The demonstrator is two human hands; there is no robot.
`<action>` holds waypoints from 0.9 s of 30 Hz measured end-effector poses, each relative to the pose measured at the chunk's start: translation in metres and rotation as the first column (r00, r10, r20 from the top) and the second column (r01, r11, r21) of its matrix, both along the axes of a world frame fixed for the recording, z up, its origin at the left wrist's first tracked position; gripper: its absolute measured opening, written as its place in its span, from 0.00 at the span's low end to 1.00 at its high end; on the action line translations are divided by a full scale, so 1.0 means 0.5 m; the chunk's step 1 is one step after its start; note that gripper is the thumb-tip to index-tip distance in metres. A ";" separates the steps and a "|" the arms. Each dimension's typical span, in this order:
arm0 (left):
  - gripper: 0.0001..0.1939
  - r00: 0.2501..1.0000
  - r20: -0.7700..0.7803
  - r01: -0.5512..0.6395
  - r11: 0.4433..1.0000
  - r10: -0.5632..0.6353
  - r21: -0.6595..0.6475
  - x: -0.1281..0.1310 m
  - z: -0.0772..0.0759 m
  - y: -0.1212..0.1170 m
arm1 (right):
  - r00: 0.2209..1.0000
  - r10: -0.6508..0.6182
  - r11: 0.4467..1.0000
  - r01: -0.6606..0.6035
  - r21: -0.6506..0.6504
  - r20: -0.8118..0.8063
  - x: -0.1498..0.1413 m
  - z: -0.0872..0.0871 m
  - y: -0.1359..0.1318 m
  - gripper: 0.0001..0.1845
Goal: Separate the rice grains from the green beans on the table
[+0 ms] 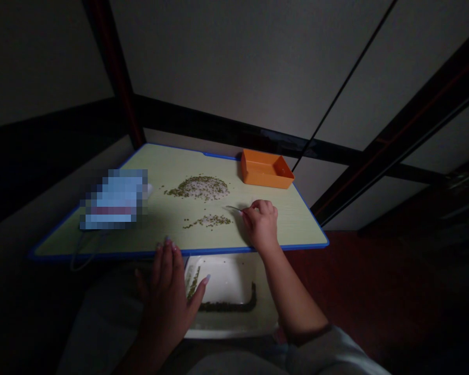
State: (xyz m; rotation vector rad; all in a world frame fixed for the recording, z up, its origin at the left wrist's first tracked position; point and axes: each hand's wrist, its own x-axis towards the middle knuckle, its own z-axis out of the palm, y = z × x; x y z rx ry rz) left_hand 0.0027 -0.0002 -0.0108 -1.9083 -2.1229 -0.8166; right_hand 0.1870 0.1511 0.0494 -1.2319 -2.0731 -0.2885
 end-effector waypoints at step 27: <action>0.41 1.000 -0.007 0.000 1.000 0.000 0.010 -0.001 0.004 0.000 | 0.961 0.274 0.961 -0.272 -0.044 0.033 -0.019 0.010 -0.024 0.09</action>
